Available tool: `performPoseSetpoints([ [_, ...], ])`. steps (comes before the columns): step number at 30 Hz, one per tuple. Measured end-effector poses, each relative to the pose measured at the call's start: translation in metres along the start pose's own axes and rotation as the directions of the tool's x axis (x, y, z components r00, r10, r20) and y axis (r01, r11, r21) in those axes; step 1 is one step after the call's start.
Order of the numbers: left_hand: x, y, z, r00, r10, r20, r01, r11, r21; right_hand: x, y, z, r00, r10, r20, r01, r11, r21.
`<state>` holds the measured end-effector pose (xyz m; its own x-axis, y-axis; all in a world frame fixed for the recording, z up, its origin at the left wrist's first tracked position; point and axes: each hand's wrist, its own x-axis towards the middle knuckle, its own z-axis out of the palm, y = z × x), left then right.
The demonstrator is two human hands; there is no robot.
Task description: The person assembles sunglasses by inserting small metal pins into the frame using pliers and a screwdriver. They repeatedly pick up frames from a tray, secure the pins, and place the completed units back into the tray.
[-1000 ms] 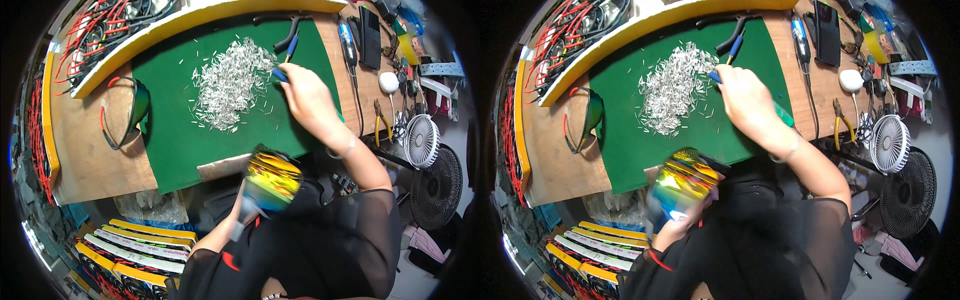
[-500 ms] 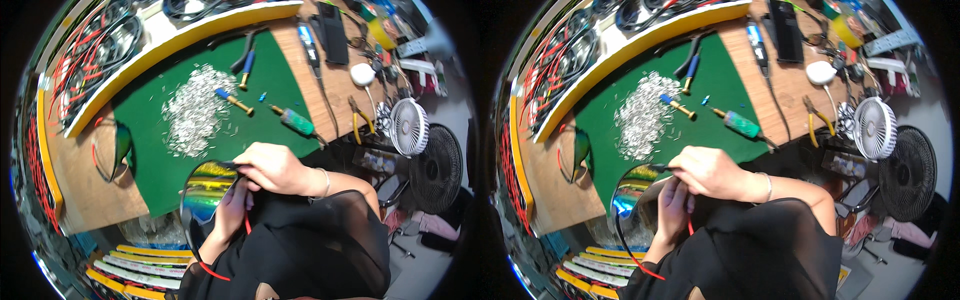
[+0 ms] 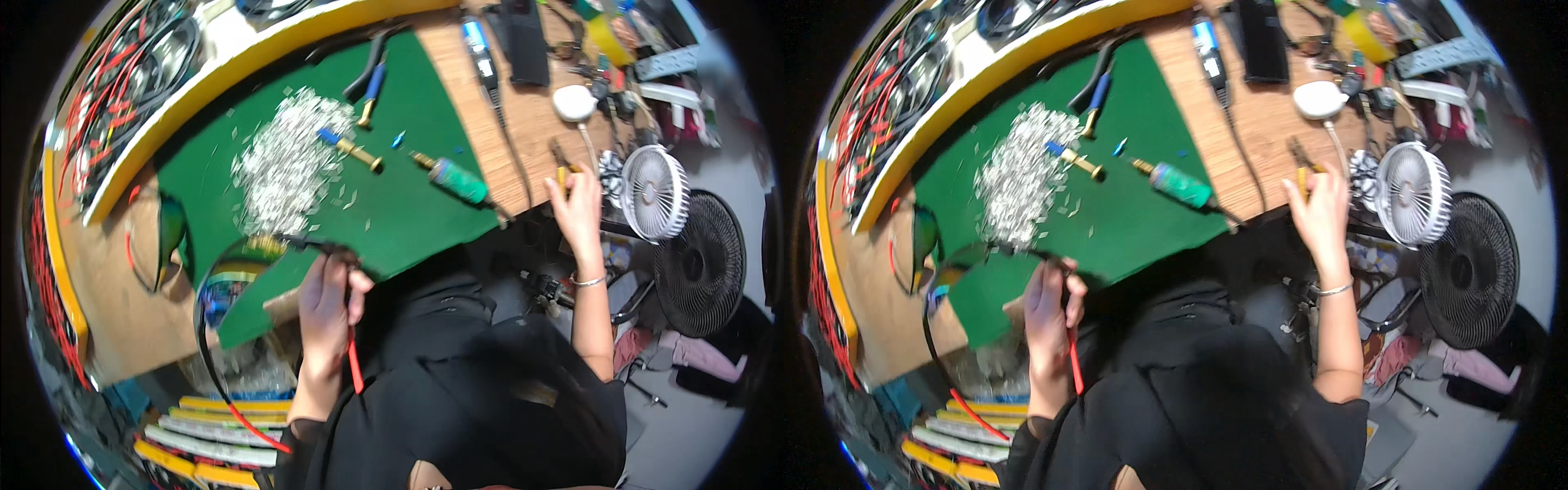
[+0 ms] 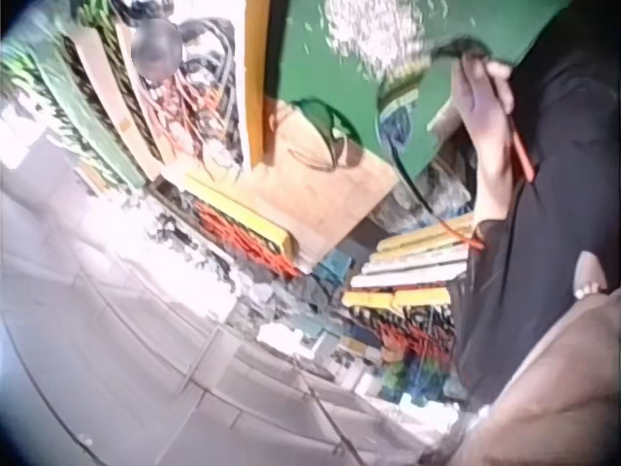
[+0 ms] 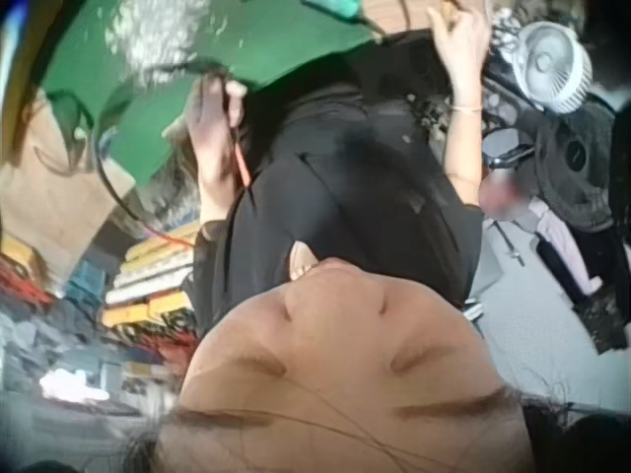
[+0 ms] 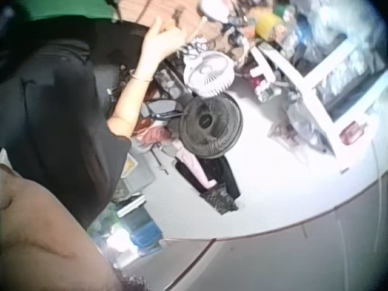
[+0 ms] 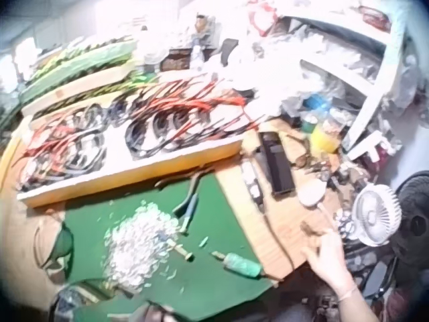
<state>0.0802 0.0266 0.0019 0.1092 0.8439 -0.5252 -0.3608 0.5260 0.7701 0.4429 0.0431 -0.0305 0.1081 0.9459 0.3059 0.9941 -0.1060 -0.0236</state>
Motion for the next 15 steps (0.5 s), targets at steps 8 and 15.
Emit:
performPoseSetpoints([
  [8, -0.01, 0.002, -0.014, 0.983, 0.094, -0.157, -0.091, 0.995, 0.027, -0.012, -0.02, -0.034, 0.971, 0.24, 0.021, -0.235, 0.923, 0.305],
  [15, -0.027, -0.015, -0.027, 0.944, 0.006, -0.33, 0.068, 0.975, 0.211, -0.058, -0.174, -0.066, 0.506, -0.504, 0.7, -0.65, 0.311, 0.694],
])
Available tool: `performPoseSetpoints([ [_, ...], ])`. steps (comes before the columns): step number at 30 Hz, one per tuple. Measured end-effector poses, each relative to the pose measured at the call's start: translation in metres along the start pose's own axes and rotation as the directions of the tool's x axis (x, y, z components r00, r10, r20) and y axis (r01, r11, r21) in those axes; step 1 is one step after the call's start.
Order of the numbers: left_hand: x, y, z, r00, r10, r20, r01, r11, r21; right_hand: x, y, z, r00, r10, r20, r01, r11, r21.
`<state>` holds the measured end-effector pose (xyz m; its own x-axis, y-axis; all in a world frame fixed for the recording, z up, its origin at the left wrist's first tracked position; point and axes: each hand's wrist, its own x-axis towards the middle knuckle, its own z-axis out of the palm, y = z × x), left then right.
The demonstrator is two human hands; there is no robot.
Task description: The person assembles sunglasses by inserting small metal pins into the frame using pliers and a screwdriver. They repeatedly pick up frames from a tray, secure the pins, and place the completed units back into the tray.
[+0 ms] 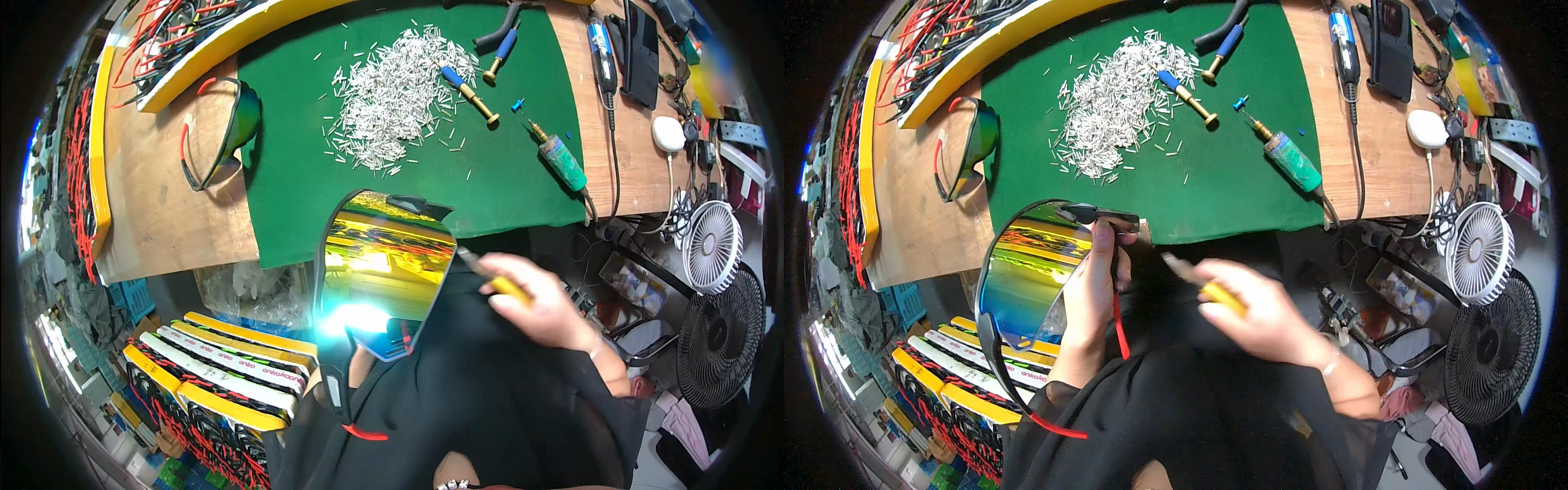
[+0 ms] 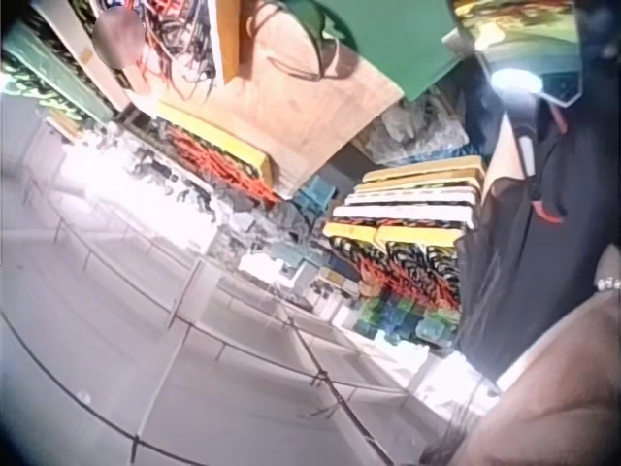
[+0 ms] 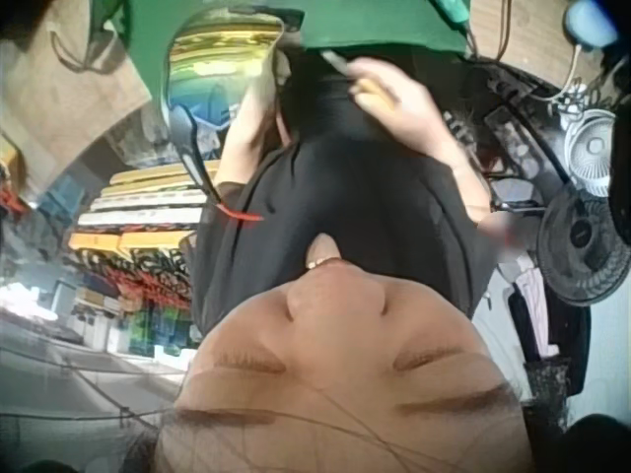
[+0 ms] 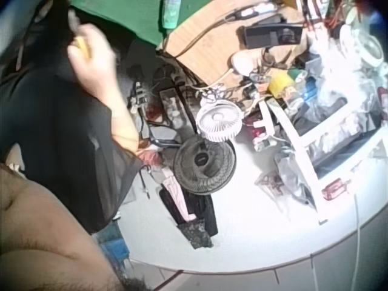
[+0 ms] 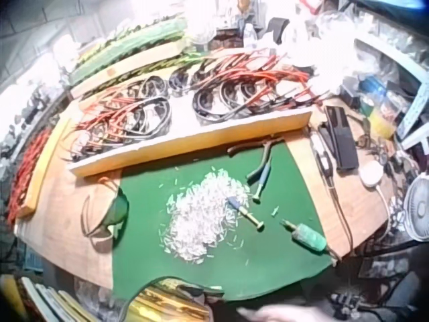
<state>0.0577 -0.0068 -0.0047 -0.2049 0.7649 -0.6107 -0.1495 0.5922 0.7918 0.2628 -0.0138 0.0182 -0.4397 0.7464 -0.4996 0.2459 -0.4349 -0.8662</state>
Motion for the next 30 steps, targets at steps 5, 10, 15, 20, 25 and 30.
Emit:
performPoseSetpoints([
  [5, -0.004, -0.014, -0.01, 0.991, -0.12, -0.052, 0.125, 0.986, 0.106, 0.024, 0.01, 0.029, 0.951, -0.281, 0.127, 0.299, 0.939, -0.168],
  [10, -0.004, -0.029, -0.017, 0.997, 0.059, 0.046, -0.063, 0.995, 0.08, 0.027, 0.013, 0.03, 0.954, -0.275, 0.119, 0.295, 0.933, -0.204],
  [15, -0.011, -0.017, -0.013, 0.998, 0.05, 0.026, -0.053, 0.99, 0.132, 0.024, 0.014, 0.032, 0.958, -0.267, 0.103, 0.281, 0.946, -0.16],
  [20, -0.006, -0.018, -0.01, 0.994, -0.105, -0.02, 0.106, 0.992, 0.073, 0.026, 0.015, 0.031, 0.966, -0.224, 0.13, 0.245, 0.953, -0.178],
  [25, -0.008, -0.014, -0.012, 0.991, -0.133, -0.015, 0.133, 0.988, 0.078, 0.027, 0.008, 0.029, 0.97, -0.18, 0.16, 0.209, 0.96, -0.186],
  [30, -0.005, -0.019, -0.015, 0.991, -0.136, 0.003, 0.135, 0.988, 0.069, 0.028, 0.009, 0.031, 0.971, -0.199, 0.134, 0.221, 0.96, -0.174],
])
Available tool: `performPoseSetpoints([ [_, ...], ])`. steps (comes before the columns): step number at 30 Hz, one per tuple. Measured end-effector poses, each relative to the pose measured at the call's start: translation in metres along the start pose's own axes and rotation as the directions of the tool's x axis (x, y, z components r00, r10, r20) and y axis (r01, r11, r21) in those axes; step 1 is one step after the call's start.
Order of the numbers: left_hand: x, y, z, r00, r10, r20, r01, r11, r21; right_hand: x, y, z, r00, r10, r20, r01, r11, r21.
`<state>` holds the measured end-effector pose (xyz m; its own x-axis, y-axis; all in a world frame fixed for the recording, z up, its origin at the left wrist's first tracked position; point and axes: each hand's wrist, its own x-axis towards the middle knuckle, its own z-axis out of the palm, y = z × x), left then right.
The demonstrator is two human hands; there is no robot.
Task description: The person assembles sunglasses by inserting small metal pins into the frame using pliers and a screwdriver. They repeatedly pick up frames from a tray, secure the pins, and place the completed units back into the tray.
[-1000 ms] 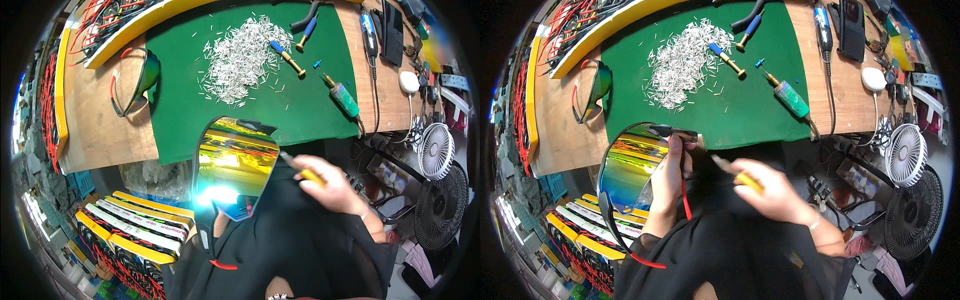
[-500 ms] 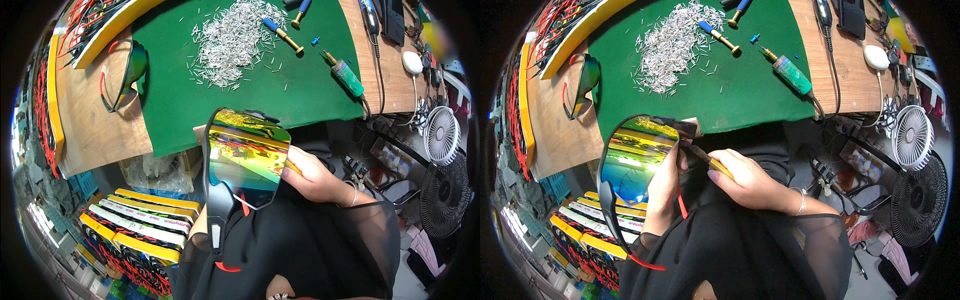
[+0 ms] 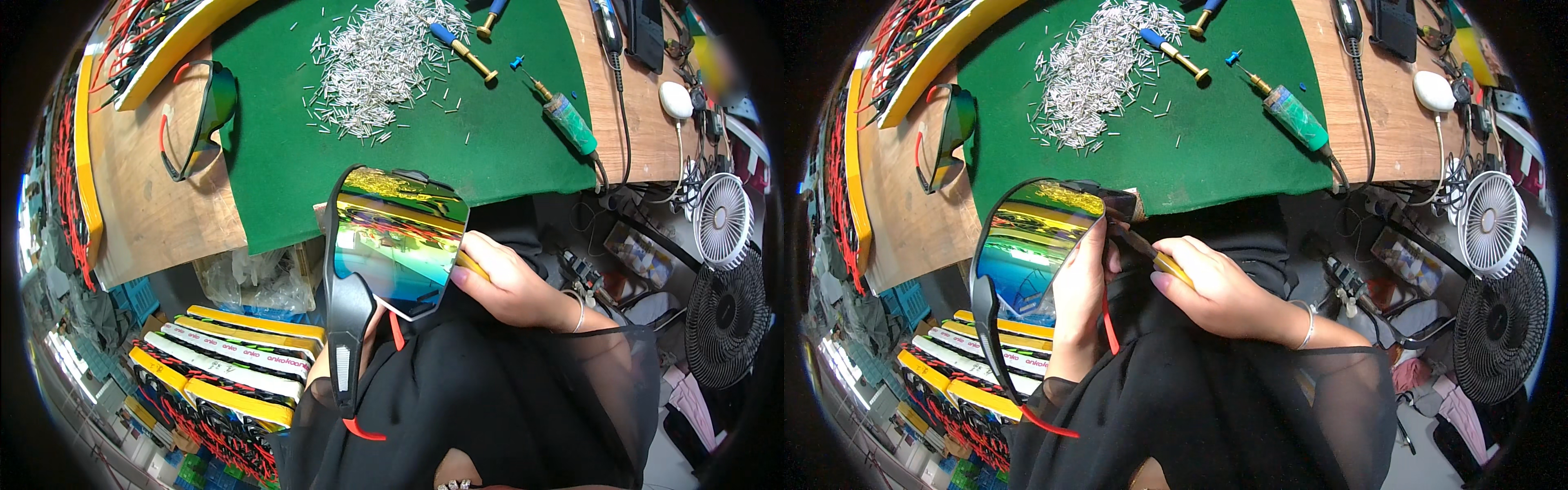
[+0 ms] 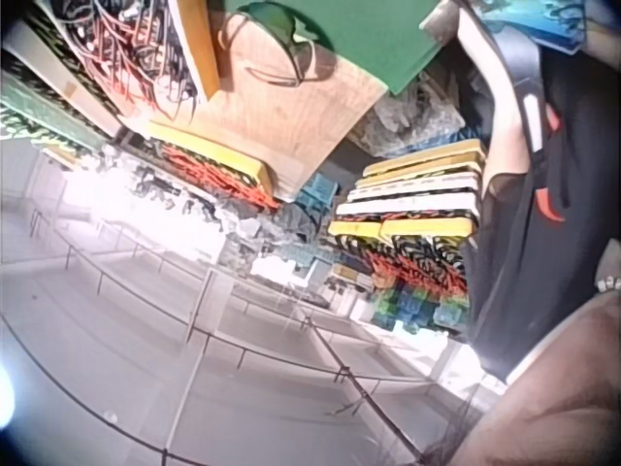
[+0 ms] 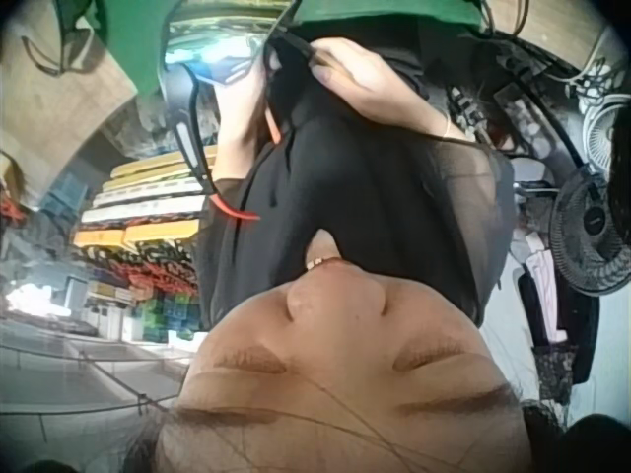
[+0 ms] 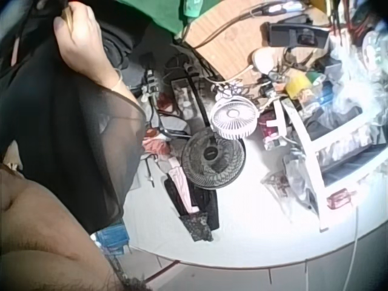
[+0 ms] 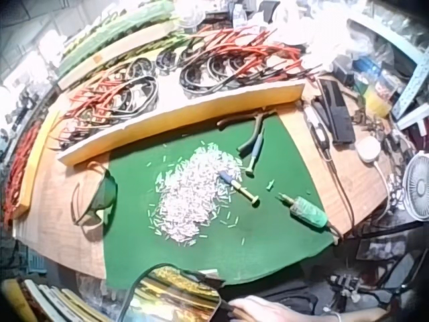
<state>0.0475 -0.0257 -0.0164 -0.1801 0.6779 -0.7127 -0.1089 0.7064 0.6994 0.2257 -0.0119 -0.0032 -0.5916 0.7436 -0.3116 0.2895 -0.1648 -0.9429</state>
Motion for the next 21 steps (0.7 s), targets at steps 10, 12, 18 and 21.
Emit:
performPoseSetpoints([
  [10, 0.007, -0.011, -0.002, 1.0, 0.015, -0.024, -0.014, 0.999, 0.03, -0.003, 0.005, 0.012, 0.992, -0.016, -0.124, 0.022, 0.999, 0.044],
  [12, 0.003, -0.008, -0.001, 0.996, -0.035, -0.078, 0.038, 0.999, 0.038, -0.005, -0.002, 0.013, 0.986, -0.047, -0.157, 0.029, 0.993, -0.116],
  [18, -0.007, 0.014, -0.007, 0.972, 0.046, -0.228, -0.04, 0.999, 0.034, -0.011, -0.014, 0.01, 0.978, 0.198, -0.064, -0.173, 0.943, 0.283],
  [21, 0.013, 0.028, -0.027, 0.928, 0.329, -0.177, -0.36, 0.913, -0.192, -0.024, -0.009, -0.003, 0.927, 0.367, 0.071, -0.36, 0.824, 0.437],
])
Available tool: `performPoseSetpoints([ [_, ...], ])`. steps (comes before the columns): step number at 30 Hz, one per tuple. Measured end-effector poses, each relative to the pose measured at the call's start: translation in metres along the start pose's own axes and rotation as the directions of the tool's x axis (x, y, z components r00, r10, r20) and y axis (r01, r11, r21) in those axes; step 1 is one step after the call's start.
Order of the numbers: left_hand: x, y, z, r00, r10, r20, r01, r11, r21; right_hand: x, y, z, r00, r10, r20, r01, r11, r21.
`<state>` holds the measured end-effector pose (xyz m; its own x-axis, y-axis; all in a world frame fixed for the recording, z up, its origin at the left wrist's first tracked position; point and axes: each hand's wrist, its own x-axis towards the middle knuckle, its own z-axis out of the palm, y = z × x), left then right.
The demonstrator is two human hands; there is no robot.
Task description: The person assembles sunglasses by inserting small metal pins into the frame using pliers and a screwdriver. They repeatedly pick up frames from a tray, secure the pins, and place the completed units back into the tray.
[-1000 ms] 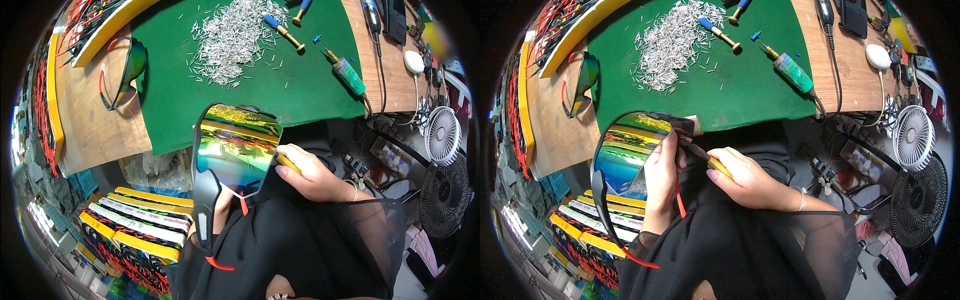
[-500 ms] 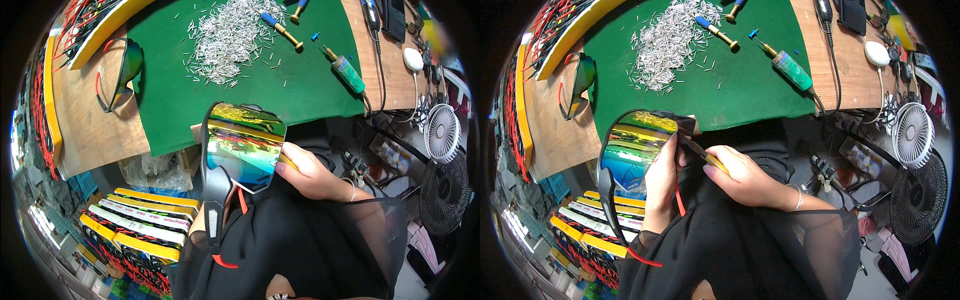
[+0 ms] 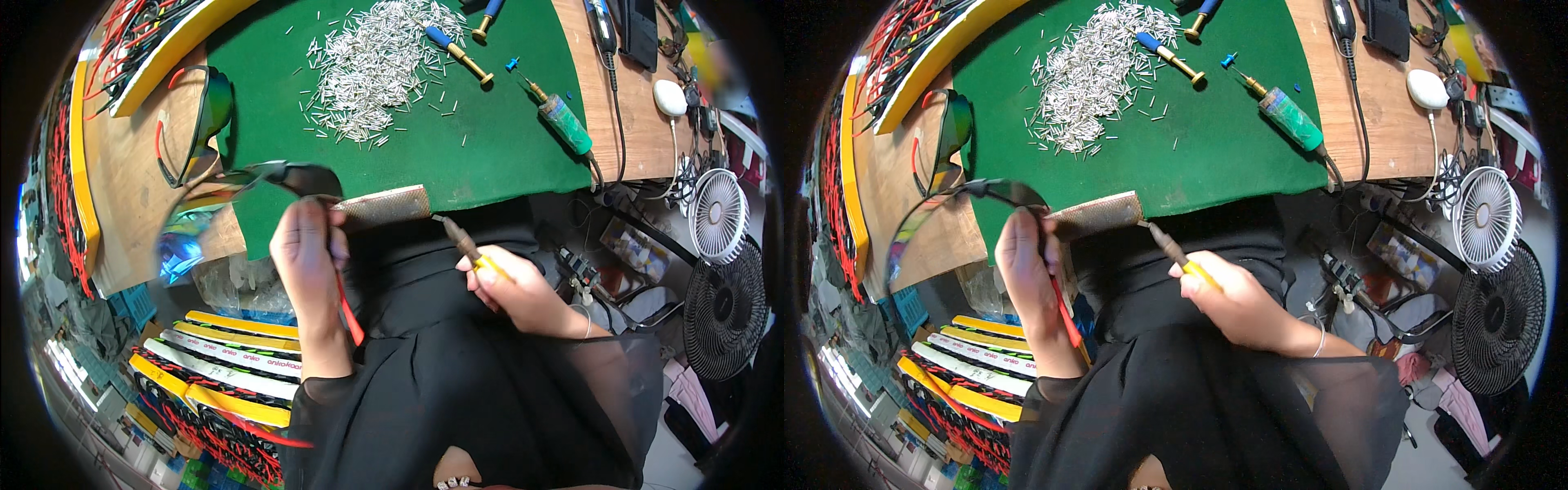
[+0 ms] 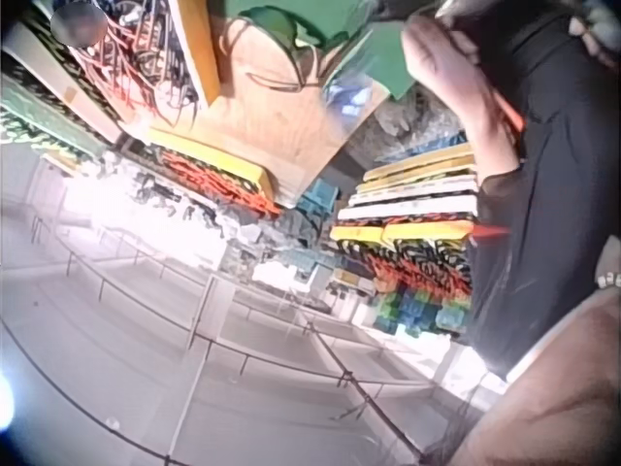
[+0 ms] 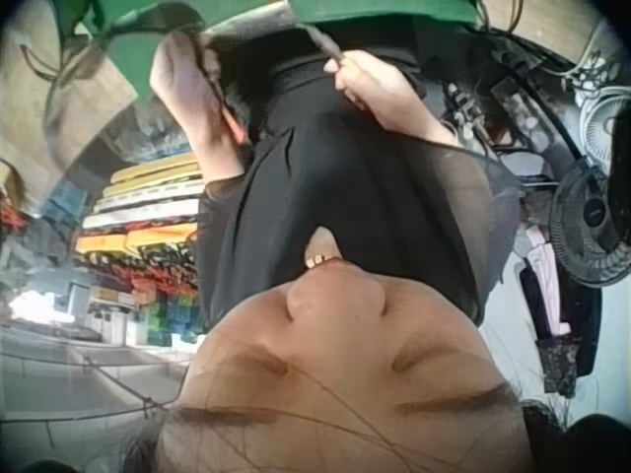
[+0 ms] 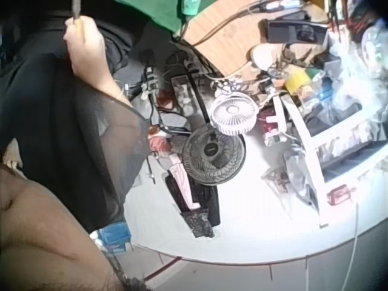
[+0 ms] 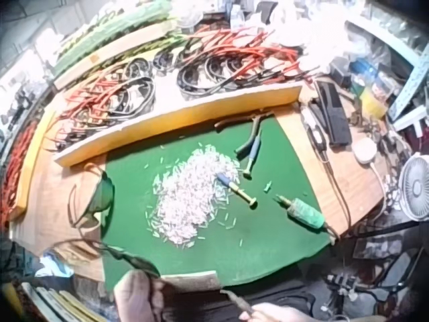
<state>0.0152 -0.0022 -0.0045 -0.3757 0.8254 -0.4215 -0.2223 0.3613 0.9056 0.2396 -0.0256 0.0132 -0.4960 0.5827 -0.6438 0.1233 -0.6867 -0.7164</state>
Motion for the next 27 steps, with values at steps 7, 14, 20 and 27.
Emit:
performPoseSetpoints([
  [7, -0.002, 0.004, 0.024, 0.963, -0.12, 0.24, 0.129, 0.991, -0.025, -0.027, 0.001, -0.037, 0.972, -0.197, -0.129, 0.03, 0.646, -0.763],
  [14, -0.01, -0.002, 0.053, 0.938, -0.082, 0.336, 0.092, 0.996, -0.013, -0.075, -0.026, -0.117, 0.549, -0.478, -0.686, -0.137, 0.758, -0.638],
  [20, -0.024, 0.006, 0.064, 0.872, -0.257, 0.417, 0.216, 0.966, 0.145, -0.014, -0.004, -0.207, 0.212, -0.88, -0.425, -0.609, 0.221, -0.762],
  [27, -0.024, -0.009, 0.061, 0.85, -0.351, 0.392, 0.358, 0.932, 0.057, -0.01, -0.055, -0.107, 0.452, -0.853, -0.261, -0.021, 0.282, -0.959],
])
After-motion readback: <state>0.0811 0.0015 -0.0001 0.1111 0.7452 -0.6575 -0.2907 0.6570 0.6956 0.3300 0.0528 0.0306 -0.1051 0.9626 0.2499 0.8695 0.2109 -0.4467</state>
